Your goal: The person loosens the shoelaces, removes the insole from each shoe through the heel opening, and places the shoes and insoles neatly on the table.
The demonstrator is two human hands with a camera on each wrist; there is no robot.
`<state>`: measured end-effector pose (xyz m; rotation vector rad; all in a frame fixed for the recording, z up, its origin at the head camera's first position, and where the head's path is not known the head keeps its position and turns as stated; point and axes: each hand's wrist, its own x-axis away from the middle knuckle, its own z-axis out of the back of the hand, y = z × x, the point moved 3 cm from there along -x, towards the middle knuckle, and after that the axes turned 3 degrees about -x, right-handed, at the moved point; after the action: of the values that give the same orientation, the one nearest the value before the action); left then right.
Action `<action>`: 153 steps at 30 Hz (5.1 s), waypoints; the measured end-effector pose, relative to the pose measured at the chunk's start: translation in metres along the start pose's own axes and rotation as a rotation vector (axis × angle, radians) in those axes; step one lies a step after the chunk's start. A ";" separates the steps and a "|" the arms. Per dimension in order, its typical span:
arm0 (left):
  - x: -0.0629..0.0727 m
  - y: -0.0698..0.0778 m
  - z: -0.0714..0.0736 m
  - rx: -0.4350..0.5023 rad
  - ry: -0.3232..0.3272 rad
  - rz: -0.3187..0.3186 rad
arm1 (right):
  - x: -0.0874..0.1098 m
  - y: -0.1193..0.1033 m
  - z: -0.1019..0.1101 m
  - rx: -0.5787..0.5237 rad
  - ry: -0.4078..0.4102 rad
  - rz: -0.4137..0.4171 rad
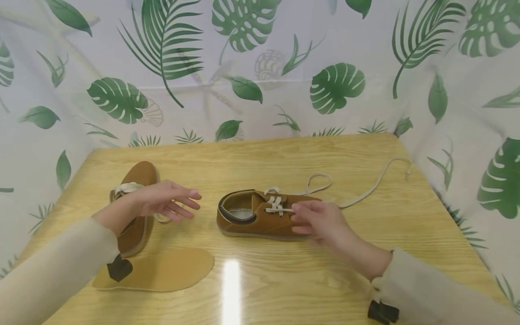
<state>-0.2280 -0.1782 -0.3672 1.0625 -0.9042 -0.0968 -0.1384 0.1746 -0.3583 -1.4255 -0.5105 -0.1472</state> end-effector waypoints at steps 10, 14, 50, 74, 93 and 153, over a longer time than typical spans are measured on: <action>-0.028 0.028 -0.013 -0.010 0.016 -0.028 | 0.006 0.027 -0.011 -0.662 -0.129 -0.337; -0.042 0.041 -0.022 -0.033 0.046 -0.030 | 0.005 0.036 -0.017 -0.741 -0.097 -0.362; -0.069 0.038 -0.050 -0.069 -0.008 0.058 | -0.011 0.028 -0.043 -0.649 0.083 -0.294; -0.062 0.027 -0.096 0.148 -0.129 -0.053 | -0.018 0.018 -0.047 -0.573 0.115 -0.259; -0.067 0.030 -0.137 0.355 0.050 -0.162 | -0.027 0.018 -0.013 -0.340 0.067 -0.263; -0.185 0.128 -0.240 0.812 0.213 -0.222 | -0.059 0.033 0.190 -0.206 -0.055 -0.324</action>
<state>-0.2284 0.1474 -0.4186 1.8873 -0.6263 0.2171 -0.2246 0.3512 -0.4016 -1.5417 -0.7888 -0.4308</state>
